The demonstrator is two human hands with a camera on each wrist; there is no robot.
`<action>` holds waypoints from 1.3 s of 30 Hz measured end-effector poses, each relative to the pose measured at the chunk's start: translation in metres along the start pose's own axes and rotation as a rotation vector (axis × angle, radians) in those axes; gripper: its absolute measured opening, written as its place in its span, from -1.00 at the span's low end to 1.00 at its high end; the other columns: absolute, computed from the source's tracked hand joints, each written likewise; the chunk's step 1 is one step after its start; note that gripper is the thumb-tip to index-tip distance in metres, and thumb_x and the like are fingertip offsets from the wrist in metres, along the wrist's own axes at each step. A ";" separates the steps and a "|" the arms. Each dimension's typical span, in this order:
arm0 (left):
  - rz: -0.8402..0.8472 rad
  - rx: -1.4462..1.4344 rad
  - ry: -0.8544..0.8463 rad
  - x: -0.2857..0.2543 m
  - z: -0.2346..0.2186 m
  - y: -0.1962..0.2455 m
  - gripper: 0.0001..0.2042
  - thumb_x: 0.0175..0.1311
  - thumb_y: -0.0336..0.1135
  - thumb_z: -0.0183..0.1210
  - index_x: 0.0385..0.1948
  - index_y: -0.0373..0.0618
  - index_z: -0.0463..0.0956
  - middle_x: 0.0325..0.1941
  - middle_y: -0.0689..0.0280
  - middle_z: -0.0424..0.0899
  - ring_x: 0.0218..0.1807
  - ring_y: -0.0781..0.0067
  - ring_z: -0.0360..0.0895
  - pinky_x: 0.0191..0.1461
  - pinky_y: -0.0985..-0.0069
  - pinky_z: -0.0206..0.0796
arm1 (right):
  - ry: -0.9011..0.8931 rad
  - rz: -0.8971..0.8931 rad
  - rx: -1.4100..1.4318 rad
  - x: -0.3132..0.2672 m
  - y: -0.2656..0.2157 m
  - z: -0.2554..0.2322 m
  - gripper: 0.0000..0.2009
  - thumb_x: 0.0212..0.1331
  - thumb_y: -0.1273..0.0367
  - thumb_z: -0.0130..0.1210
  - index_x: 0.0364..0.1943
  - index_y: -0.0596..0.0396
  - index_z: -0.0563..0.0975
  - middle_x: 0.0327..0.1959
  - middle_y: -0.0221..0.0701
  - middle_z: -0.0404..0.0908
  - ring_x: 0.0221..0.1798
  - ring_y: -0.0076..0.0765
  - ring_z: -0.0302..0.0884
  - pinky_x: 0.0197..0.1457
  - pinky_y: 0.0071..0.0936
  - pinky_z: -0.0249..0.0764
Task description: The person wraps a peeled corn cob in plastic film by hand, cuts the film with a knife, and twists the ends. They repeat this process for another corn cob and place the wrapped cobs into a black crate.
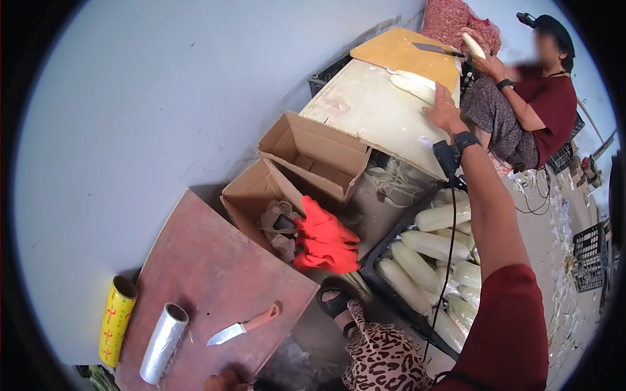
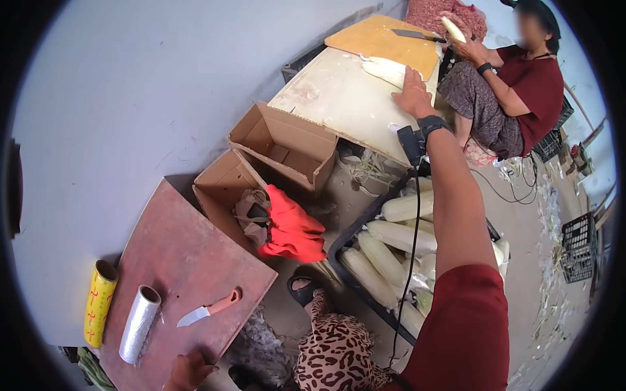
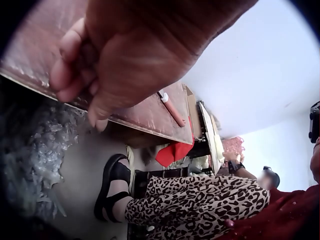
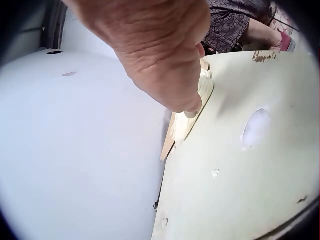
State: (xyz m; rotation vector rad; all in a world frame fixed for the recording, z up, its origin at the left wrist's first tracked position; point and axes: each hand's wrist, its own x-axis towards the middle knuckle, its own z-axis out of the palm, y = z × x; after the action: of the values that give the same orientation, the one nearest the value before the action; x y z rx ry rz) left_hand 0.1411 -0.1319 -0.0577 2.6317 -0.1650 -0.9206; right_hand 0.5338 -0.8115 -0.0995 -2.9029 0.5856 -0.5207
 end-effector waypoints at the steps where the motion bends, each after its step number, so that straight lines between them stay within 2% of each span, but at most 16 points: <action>1: -0.048 0.002 -0.022 -0.001 0.002 -0.002 -0.74 0.10 -0.25 0.26 -0.23 -0.08 0.46 -0.49 0.08 0.62 -0.40 -0.10 0.57 -0.37 0.09 0.34 | 0.035 -0.005 0.007 0.007 0.001 0.008 -0.10 0.04 0.18 0.22 0.43 -0.01 -0.08 0.46 -0.20 -0.05 0.46 0.03 0.01 0.35 0.20 0.09; 7: -0.131 0.055 -0.007 -0.003 0.008 0.001 -0.75 0.09 -0.23 0.28 -0.28 -0.06 0.42 -0.51 0.09 0.61 -0.44 -0.13 0.55 -0.42 0.05 0.32 | -0.093 0.192 0.174 0.045 0.016 0.027 -0.02 0.01 0.12 0.23 0.43 0.13 -0.15 0.45 -0.11 -0.05 0.48 0.05 -0.06 0.43 -0.04 0.06; 8: -0.151 0.071 -0.014 -0.002 0.008 0.002 -0.74 0.09 -0.22 0.29 -0.29 -0.06 0.42 -0.51 0.08 0.61 -0.44 -0.13 0.55 -0.43 0.04 0.32 | -0.100 0.210 0.179 0.052 0.023 0.036 0.00 0.01 0.03 0.21 0.45 0.05 -0.15 0.41 -0.12 0.06 0.46 0.11 -0.02 0.39 0.06 0.08; 11: -0.196 0.086 -0.026 0.000 0.005 0.009 -0.71 0.07 -0.19 0.31 -0.29 -0.05 0.41 -0.52 0.08 0.61 -0.44 -0.14 0.55 -0.43 0.03 0.33 | -0.054 0.337 0.042 0.035 -0.001 0.013 -0.02 0.02 -0.05 0.17 0.46 -0.04 -0.11 0.36 -0.13 0.16 0.40 0.14 0.07 0.30 0.16 0.12; 15: -0.202 0.054 -0.009 -0.001 0.007 0.007 -0.70 0.06 -0.17 0.32 -0.28 -0.04 0.42 -0.53 0.08 0.61 -0.45 -0.16 0.55 -0.43 0.02 0.33 | -0.129 0.331 -0.020 0.027 -0.017 -0.006 -0.16 -0.04 -0.11 0.19 0.33 -0.01 0.22 0.32 -0.17 0.22 0.34 0.12 0.15 0.21 0.19 0.16; 18: -0.214 0.095 -0.011 0.000 0.006 0.012 -0.70 0.07 -0.17 0.31 -0.26 -0.03 0.42 -0.53 0.09 0.61 -0.45 -0.16 0.55 -0.43 0.03 0.33 | -0.078 0.241 0.209 0.052 0.010 0.029 -0.27 -0.11 -0.08 0.26 0.17 -0.04 0.40 0.26 -0.20 0.28 0.32 0.08 0.19 0.20 0.17 0.17; 21: -0.185 0.158 -0.013 -0.002 0.010 0.007 -0.71 0.08 -0.17 0.29 -0.26 -0.03 0.42 -0.51 0.08 0.61 -0.43 -0.13 0.56 -0.42 0.06 0.34 | 0.052 0.262 0.091 0.038 -0.006 0.029 -0.35 -0.15 -0.02 0.31 0.05 0.00 0.47 0.19 -0.21 0.34 0.28 0.05 0.24 0.18 0.19 0.19; 24: -0.192 0.144 -0.010 -0.004 0.010 0.008 -0.73 0.10 -0.18 0.28 -0.26 -0.04 0.43 -0.46 0.07 0.62 -0.41 -0.11 0.56 -0.39 0.08 0.35 | -0.137 0.264 -0.142 0.009 -0.046 -0.010 -0.25 -0.16 0.01 0.31 0.14 0.13 0.38 0.18 -0.04 0.37 0.20 0.07 0.38 0.19 0.01 0.32; 25: -0.206 0.123 -0.005 -0.004 0.008 0.009 -0.73 0.10 -0.18 0.28 -0.26 -0.04 0.44 -0.44 0.06 0.62 -0.40 -0.11 0.56 -0.38 0.08 0.35 | -0.078 0.227 -0.095 0.008 -0.044 -0.003 -0.28 -0.19 0.12 0.33 0.07 0.26 0.35 0.10 0.01 0.43 0.16 0.09 0.42 0.17 0.05 0.34; 27: -0.228 0.008 -0.026 -0.003 0.006 0.008 -0.72 0.11 -0.18 0.28 -0.23 -0.03 0.44 -0.41 0.06 0.62 -0.39 -0.13 0.56 -0.35 0.07 0.36 | -0.132 0.156 0.065 0.019 -0.034 0.012 -0.35 -0.19 0.23 0.33 0.00 0.29 0.34 -0.01 0.03 0.50 0.10 0.13 0.46 0.11 0.06 0.37; 30: -0.156 -0.095 0.002 -0.003 0.011 -0.002 -0.68 0.11 -0.19 0.27 -0.13 -0.02 0.43 -0.41 0.05 0.63 -0.36 -0.15 0.57 -0.30 0.08 0.39 | 0.031 0.146 0.029 0.009 -0.043 0.013 -0.47 -0.16 0.32 0.30 -0.09 0.30 0.35 -0.11 0.04 0.53 0.04 0.15 0.50 0.05 -0.01 0.42; 31: -0.111 -0.117 0.023 -0.004 0.013 -0.004 -0.65 0.11 -0.19 0.27 -0.09 -0.01 0.41 -0.42 0.06 0.63 -0.35 -0.16 0.58 -0.28 0.08 0.40 | 0.045 0.122 0.083 0.006 -0.047 0.007 -0.46 -0.15 0.33 0.28 -0.07 0.29 0.34 -0.08 0.04 0.52 0.07 0.14 0.49 0.04 0.07 0.38; 33: -0.099 -0.068 0.095 -0.004 0.012 0.000 -0.74 0.01 -0.17 0.33 -0.40 -0.11 0.50 -0.52 0.08 0.61 -0.42 -0.11 0.56 -0.34 0.14 0.39 | 0.080 0.072 0.189 0.001 -0.054 -0.011 -0.46 -0.12 0.34 0.26 -0.03 0.28 0.32 -0.01 0.03 0.50 0.11 0.13 0.46 0.01 0.25 0.31; 34: -0.092 -0.044 0.133 -0.005 0.010 0.003 -0.74 -0.04 -0.17 0.36 -0.56 -0.15 0.54 -0.58 0.10 0.59 -0.45 -0.09 0.55 -0.36 0.17 0.38 | 0.095 0.026 0.222 -0.010 -0.066 -0.027 -0.48 -0.10 0.34 0.26 -0.05 0.26 0.32 -0.02 0.06 0.49 0.11 0.15 0.46 0.04 0.17 0.33; 35: -0.066 -0.032 0.152 -0.005 0.010 0.002 -0.73 -0.05 -0.17 0.37 -0.56 -0.15 0.53 -0.58 0.09 0.59 -0.46 -0.09 0.55 -0.37 0.17 0.37 | 0.130 -0.082 0.251 -0.019 -0.074 -0.038 -0.49 -0.09 0.37 0.28 -0.05 0.25 0.32 -0.03 0.05 0.49 0.09 0.14 0.46 0.09 0.02 0.36; 39: 0.038 -0.009 0.235 -0.011 0.017 -0.009 -0.72 -0.08 -0.17 0.39 -0.55 -0.17 0.52 -0.59 0.06 0.57 -0.48 -0.09 0.53 -0.41 0.17 0.35 | 0.055 -0.456 0.549 -0.094 -0.133 -0.093 -0.53 -0.08 0.42 0.27 -0.04 0.17 0.35 -0.09 -0.08 0.51 0.00 -0.08 0.50 0.09 -0.27 0.40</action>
State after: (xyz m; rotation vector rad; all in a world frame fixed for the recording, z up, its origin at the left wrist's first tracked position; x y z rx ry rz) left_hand 0.1219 -0.1262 -0.0674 2.6917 -0.1505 -0.5921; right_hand 0.4657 -0.6585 -0.0156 -2.4767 -0.2079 -0.6842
